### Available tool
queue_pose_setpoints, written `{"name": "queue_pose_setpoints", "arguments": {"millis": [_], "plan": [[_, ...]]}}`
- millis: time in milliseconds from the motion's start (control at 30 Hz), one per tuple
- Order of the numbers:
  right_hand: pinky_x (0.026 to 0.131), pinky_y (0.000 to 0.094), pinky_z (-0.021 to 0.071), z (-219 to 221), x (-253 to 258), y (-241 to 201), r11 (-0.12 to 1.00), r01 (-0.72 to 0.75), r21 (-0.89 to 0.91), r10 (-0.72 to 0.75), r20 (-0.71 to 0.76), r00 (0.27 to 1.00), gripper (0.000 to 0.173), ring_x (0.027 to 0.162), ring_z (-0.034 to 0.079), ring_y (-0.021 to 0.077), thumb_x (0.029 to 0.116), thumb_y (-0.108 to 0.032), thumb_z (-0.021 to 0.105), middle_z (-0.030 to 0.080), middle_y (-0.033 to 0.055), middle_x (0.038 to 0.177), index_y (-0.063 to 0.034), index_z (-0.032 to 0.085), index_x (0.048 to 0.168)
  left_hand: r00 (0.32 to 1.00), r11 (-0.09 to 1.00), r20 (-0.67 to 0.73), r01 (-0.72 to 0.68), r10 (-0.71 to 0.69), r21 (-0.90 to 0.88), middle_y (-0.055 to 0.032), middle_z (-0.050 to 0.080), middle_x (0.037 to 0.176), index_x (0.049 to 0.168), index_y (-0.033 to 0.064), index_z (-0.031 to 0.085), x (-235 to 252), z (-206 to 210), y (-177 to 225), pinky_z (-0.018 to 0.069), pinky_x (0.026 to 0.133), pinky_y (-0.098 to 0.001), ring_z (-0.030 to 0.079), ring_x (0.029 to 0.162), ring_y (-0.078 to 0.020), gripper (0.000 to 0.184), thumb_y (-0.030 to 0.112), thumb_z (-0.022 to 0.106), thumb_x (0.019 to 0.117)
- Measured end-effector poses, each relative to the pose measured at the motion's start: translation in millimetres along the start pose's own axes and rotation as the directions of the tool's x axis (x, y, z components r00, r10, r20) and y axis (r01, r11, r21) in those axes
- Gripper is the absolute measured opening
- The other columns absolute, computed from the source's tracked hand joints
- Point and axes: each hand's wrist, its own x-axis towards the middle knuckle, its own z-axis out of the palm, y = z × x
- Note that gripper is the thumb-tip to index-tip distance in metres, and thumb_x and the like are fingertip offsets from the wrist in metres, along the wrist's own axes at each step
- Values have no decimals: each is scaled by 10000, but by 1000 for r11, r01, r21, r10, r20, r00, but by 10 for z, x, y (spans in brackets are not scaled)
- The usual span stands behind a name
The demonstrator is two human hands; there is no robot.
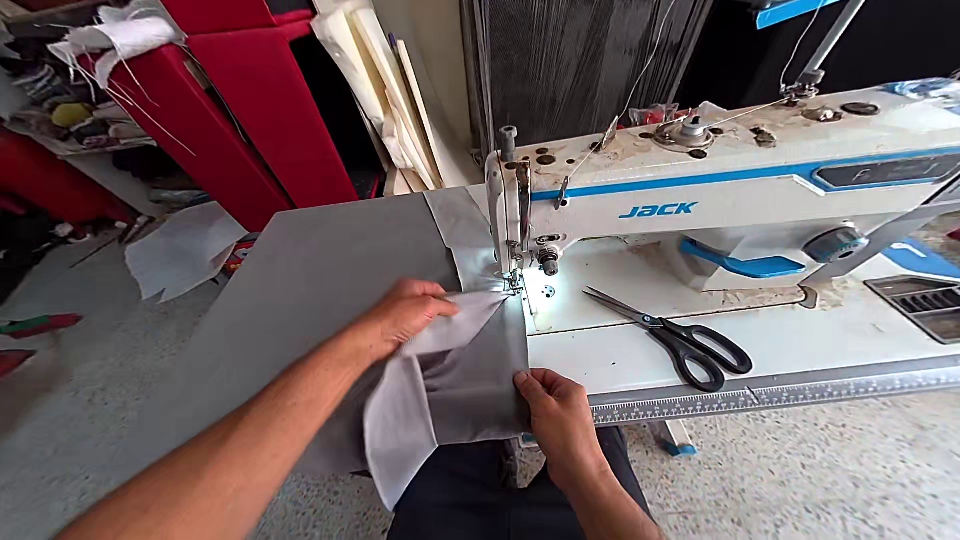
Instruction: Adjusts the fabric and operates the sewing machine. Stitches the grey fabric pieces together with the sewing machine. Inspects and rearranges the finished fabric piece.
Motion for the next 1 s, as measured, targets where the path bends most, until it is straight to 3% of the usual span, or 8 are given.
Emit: {"name": "queue_pose_setpoints", "arguments": {"millis": [100, 233, 367, 633, 767, 833, 933, 1000], "plan": [[578, 320, 577, 11, -19, 29, 1000, 27, 11, -27, -36, 999, 188, 618, 680, 152, 1019, -140, 640, 697, 67, 696, -26, 721, 894, 921, 734, -149, -181, 360, 655, -128, 678, 783, 924, 100, 712, -184, -56, 376, 493, 621, -599, 666, 745, -357, 58, 110, 696, 869], [562, 297, 562, 16, -55, 99, 996, 72, 61, -69, -56, 996, 143, 595, 671, 133, 997, -106, 660, 713, 60, 696, -17, 728, 908, 804, 476, -11, -341, 594, 811, -81, 644, 823, 932, 101, 707, -780, 761, 284, 520, 517, -463, 663, 689, -285, 144, 206, 706, 833], [610, 301, 600, -52, -77, 152, 995, 67, 69, -64, -47, 997, 111, 637, 706, 131, 986, -104, 674, 740, 57, 733, -20, 734, 943, 747, 570, -166, -322, 643, 756, -37, 638, 744, 859, 110, 723, -901, 1189, -171, 502, 462, -383, 652, 608, -215, 152, 199, 600, 867], [579, 305, 600, -81, -87, 144, 992, 36, 119, -33, -25, 999, 137, 612, 694, 155, 1001, -77, 645, 728, 91, 729, 11, 726, 934, 733, 643, -285, -263, 618, 719, -24, 616, 775, 861, 138, 721, -1069, 1400, -129, 478, 451, -341, 643, 655, -207, 92, 126, 659, 794], [600, 321, 622, -87, -99, 153, 994, 46, 104, -43, -29, 999, 129, 626, 710, 166, 995, -78, 655, 731, 96, 728, 11, 728, 935, 895, 894, -328, -146, 302, 424, -16, 679, 737, 997, 129, 728, -1021, 1184, -154, 546, 556, -478, 689, 678, -216, 356, 449, 636, 871], [620, 338, 634, -90, -94, 147, 995, 43, 94, -41, -24, 999, 129, 657, 727, 181, 997, -83, 655, 739, 100, 746, 7, 729, 941, 975, 987, -213, -35, 68, 157, -11, 683, 777, 1058, 158, 721, -931, 1005, -191, 547, 655, -498, 681, 738, -198, 421, 534, 595, 918], [605, 332, 622, -79, -92, 144, 994, 51, 92, -49, -23, 999, 131, 655, 724, 178, 995, -81, 653, 740, 97, 744, -1, 731, 927, 997, 969, -55, 35, -50, -244, 1, 702, 769, 925, 149, 736, -819, 908, -221, 563, 664, -360, 681, 725, -132, 183, 321, 681, 956], [615, 339, 633, -77, -92, 146, 994, 50, 101, -48, -19, 999, 132, 663, 730, 178, 1001, -74, 641, 741, 97, 748, 4, 725, 934, 999, 864, 33, 51, -40, -500, -73, 721, 825, 940, 64, 719, -804, 882, -148, 571, 699, -321, 692, 769, -163, 84, 145, 701, 953]]}}
